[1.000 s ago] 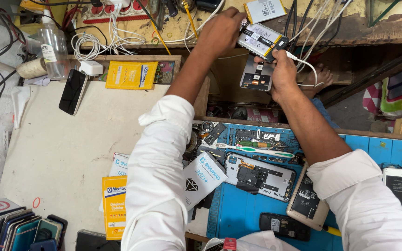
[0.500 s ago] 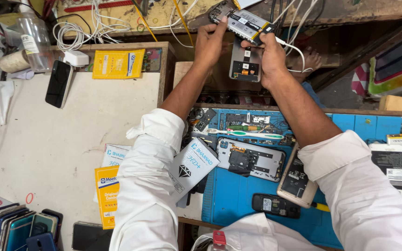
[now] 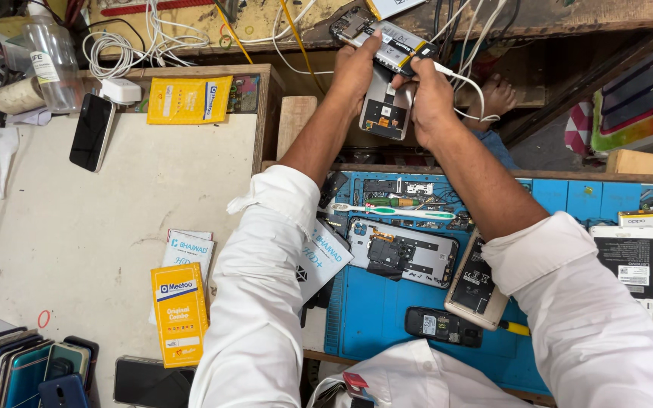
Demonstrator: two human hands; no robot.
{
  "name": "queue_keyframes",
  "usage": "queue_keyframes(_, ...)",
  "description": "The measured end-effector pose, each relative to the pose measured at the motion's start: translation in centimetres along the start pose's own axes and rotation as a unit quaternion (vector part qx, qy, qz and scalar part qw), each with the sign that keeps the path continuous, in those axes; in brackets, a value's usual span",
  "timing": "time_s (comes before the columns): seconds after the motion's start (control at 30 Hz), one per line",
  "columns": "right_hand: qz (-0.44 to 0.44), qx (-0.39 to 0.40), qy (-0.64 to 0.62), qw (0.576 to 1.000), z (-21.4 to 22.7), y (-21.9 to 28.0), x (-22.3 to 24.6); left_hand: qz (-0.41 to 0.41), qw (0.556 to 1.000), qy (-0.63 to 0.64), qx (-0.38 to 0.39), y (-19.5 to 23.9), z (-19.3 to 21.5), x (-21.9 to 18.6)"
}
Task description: The person repairs a smartphone by connecting a charging cable to the internal battery, using a screwdriver to adjust internal components, and using tweezers to manipulate small connectors. The person also handles a replacement back cover and a separate phone screen.
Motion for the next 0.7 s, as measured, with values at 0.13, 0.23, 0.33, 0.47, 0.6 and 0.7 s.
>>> queue_keyframes(0.13, 0.011, -0.016, 0.028, 0.999, -0.1, 0.8, -0.4, -0.043, 0.998, -0.045, -0.010, -0.2, 0.2, 0.8)
queue_keyframes(0.23, -0.024, -0.034, 0.033, 0.999, -0.4, 2.2, -0.2, -0.032, 0.997, -0.068, -0.003, -0.3, 0.3, 0.5)
queue_keyframes(0.33, -0.018, -0.010, 0.058, 0.998, -0.6, 3.9, 0.5, -0.020, 0.997, -0.075, 0.009, -0.1, 0.4, -0.2)
queue_keyframes(0.47, -0.019, 0.038, 0.077, 0.996, -0.6, 5.6, 1.5, 0.009, 0.997, -0.071, 0.020, 0.6, 0.9, -1.3)
queue_keyframes(0.6, -0.054, 0.052, 0.244, 0.967, -0.6, 7.8, 3.4, 0.023, 0.999, -0.034, 0.028, 1.2, 0.6, -2.0)
queue_keyframes(0.7, -0.032, 0.063, 0.509, 0.858, -0.8, 9.5, 6.7, 0.026, 0.998, -0.049, 0.027, 1.4, 0.4, -2.4)
Point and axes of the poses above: each hand's wrist, its own y-axis away from the middle knuckle, its own z-axis out of the back of the hand, x = y × z, the point moved 1 cm from there along -y, towards the middle knuckle, and after that the axes turned 6 degrees about -z, right-handed, at the moved point
